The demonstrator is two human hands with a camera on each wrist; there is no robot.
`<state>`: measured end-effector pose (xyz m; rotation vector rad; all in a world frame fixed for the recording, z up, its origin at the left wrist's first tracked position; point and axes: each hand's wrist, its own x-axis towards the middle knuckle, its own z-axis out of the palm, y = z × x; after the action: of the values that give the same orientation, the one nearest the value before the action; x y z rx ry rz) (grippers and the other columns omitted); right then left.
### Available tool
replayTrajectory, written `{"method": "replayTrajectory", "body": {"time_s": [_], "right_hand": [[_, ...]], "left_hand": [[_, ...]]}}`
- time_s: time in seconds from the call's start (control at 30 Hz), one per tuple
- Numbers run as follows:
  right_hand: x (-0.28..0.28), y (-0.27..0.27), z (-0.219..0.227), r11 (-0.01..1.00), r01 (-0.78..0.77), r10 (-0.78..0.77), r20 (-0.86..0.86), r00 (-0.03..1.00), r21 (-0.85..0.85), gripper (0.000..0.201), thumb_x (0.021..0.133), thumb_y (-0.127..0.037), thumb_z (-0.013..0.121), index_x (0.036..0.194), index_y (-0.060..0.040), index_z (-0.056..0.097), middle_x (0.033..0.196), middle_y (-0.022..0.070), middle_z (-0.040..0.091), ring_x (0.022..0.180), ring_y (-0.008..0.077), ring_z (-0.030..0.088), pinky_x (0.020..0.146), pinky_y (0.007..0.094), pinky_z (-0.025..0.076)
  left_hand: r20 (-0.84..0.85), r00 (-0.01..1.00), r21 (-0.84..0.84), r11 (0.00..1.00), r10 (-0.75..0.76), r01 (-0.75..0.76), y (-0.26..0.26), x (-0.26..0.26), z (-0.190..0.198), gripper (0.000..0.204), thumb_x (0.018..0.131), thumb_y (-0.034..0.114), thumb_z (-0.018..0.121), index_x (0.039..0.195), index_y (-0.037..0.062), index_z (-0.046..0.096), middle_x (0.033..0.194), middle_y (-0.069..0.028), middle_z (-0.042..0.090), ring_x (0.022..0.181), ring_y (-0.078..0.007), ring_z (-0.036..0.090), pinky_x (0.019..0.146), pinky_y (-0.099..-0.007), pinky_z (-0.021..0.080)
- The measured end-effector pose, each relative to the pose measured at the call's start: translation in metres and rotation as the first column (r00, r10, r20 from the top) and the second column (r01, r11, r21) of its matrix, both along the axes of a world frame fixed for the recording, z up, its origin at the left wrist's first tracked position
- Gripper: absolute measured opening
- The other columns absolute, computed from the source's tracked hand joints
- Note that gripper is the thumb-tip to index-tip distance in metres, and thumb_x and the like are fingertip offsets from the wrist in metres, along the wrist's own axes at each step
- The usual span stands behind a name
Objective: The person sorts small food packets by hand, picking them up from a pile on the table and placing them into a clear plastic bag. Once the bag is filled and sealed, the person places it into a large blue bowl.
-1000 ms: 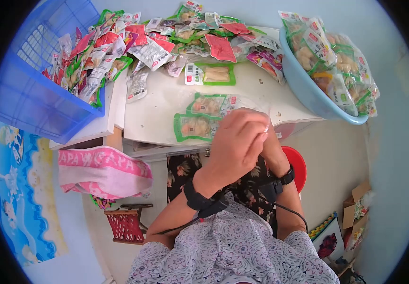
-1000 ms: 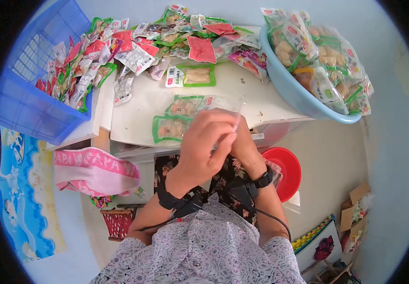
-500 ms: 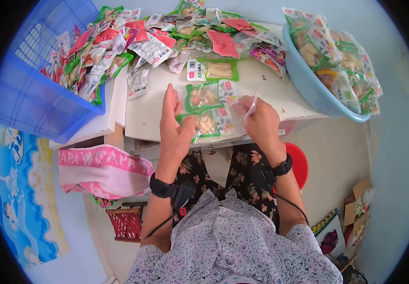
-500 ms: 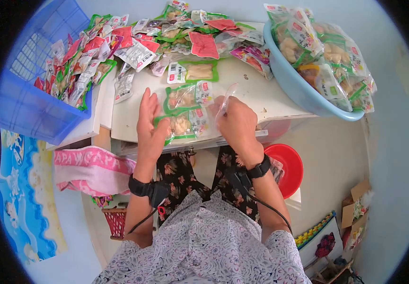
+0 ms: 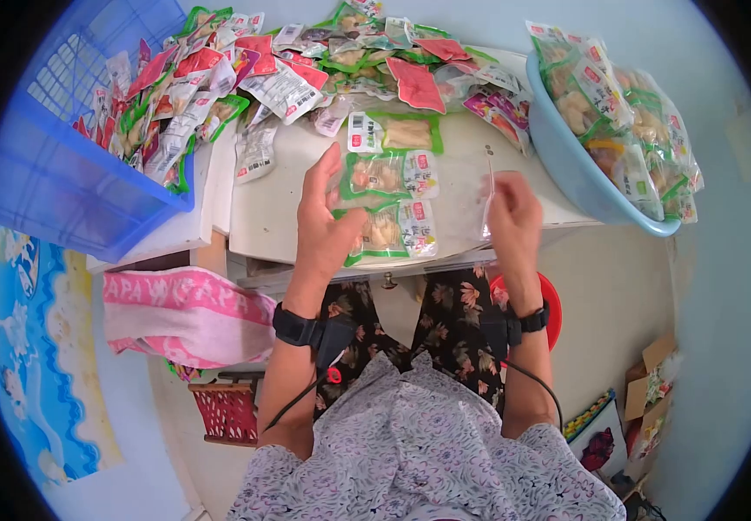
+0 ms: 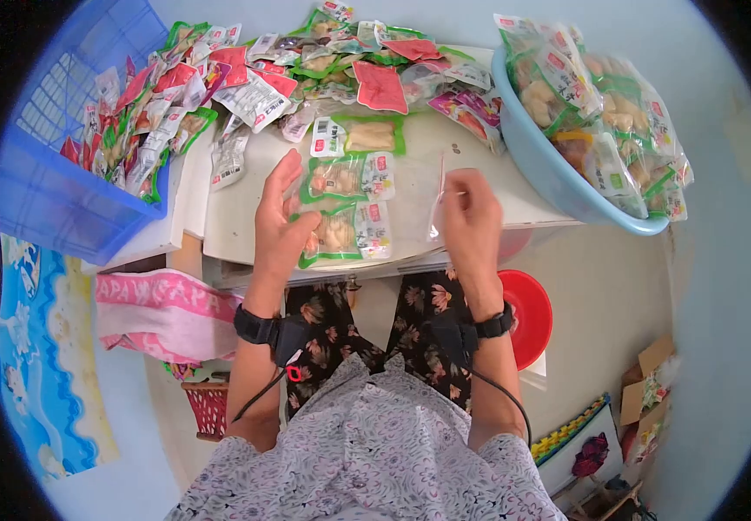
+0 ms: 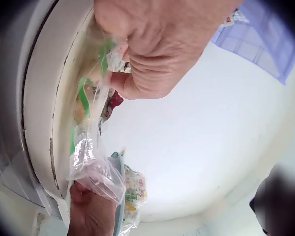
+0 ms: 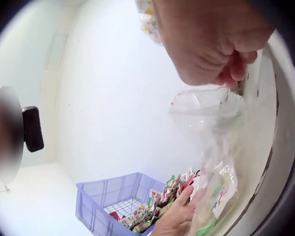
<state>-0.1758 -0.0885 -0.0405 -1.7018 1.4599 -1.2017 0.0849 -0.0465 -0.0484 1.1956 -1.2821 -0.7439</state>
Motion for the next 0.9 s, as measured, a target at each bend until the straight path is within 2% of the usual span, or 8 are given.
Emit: {"method": "replayTrajectory", "body": {"time_s": [0.07,0.1,0.17,0.3,0.5,0.6,0.77,0.9], "right_hand": [[-0.003,0.008,0.008,0.984,0.173,-0.158,0.284,0.946,-0.029,0.034,0.102,-0.031,0.063,0.117,-0.0004,0.067,0.107,0.0183,0.071,0.092,0.0271,0.068,0.084,0.0344,0.054],[-0.006,0.01,0.015,0.989,0.148,-0.142,0.275,0.951,0.0,0.049,0.105,-0.038,0.06,0.135,0.0002,0.059,0.117,0.0201,0.069,0.105,0.0287,0.067,0.092,0.0355,0.053],[0.0,0.011,0.017,0.992,0.125,-0.119,0.13,0.984,-0.037,0.057,0.104,-0.04,0.06,0.145,-0.0005,0.051,0.117,0.0213,0.069,0.107,0.0289,0.068,0.094,0.0361,0.053],[0.02,0.008,0.011,0.99,0.03,-0.06,-0.225,0.972,-0.138,0.075,0.1,-0.039,0.067,0.158,-0.0034,0.036,0.115,0.0199,0.07,0.101,0.0285,0.069,0.091,0.0381,0.054],[0.025,-0.007,0.006,0.989,-0.143,0.138,0.09,0.986,0.043,0.074,0.091,-0.008,0.074,0.156,-0.003,0.04,0.092,0.0078,0.071,0.074,0.0149,0.063,0.072,0.03,0.053],[0.033,-0.008,0.023,0.987,-0.152,0.159,0.27,0.95,-0.048,0.07,0.091,0.003,0.069,0.155,-0.0034,0.043,0.084,0.003,0.068,0.07,0.0074,0.059,0.067,0.0233,0.049],[0.07,0.001,0.09,0.936,-0.266,0.295,0.1,0.95,-0.228,0.062,0.092,0.008,0.065,0.15,-0.0045,0.05,0.085,-0.0023,0.066,0.071,0.0032,0.055,0.064,0.0208,0.046],[0.105,0.005,0.123,0.869,-0.346,0.369,-0.003,0.929,-0.353,0.058,0.093,0.009,0.065,0.148,-0.005,0.053,0.088,-0.0025,0.068,0.071,0.0021,0.054,0.06,0.02,0.046]], "left_hand": [[0.032,0.999,-0.074,0.997,0.002,0.001,-0.003,0.001,-0.012,0.08,0.077,-0.004,0.058,0.155,0.0037,0.042,0.149,-0.0168,0.05,0.141,-0.0325,0.048,0.115,-0.0424,0.041],[0.099,0.995,-0.09,0.996,0.02,-0.011,-0.003,0.0,-0.011,0.078,0.077,-0.004,0.058,0.153,0.0031,0.044,0.147,-0.0173,0.051,0.139,-0.0329,0.049,0.114,-0.0421,0.041],[0.231,0.971,-0.128,0.991,0.055,-0.026,-0.002,-0.005,-0.005,0.075,0.076,-0.006,0.057,0.15,0.002,0.048,0.143,-0.0184,0.054,0.135,-0.0337,0.052,0.113,-0.0415,0.042],[0.306,0.948,-0.155,0.987,0.086,-0.039,0.002,-0.009,-0.002,0.072,0.076,-0.008,0.055,0.147,0.0026,0.05,0.141,-0.0202,0.055,0.131,-0.0362,0.054,0.113,-0.0415,0.043],[0.345,0.934,-0.131,0.99,0.092,-0.049,0.004,-0.005,-0.005,0.071,0.076,-0.009,0.055,0.147,0.0035,0.052,0.143,-0.0209,0.055,0.136,-0.0372,0.052,0.114,-0.0421,0.041],[0.307,0.943,-0.148,0.985,0.127,-0.084,0.004,-0.007,-0.005,0.071,0.075,-0.011,0.054,0.145,0.003,0.054,0.144,-0.0208,0.056,0.139,-0.0355,0.052,0.118,-0.0401,0.038],[0.275,0.94,-0.177,0.972,0.202,-0.158,0.004,-0.007,-0.011,0.072,0.076,-0.01,0.053,0.147,0.0036,0.053,0.146,-0.0198,0.055,0.143,-0.0356,0.048,0.118,-0.0413,0.038],[0.137,0.964,-0.202,0.96,0.226,-0.196,0.006,-0.002,-0.013,0.076,0.077,-0.007,0.053,0.152,0.0017,0.047,0.147,-0.026,0.051,0.144,-0.0429,0.043,0.119,-0.0477,0.037]]}}
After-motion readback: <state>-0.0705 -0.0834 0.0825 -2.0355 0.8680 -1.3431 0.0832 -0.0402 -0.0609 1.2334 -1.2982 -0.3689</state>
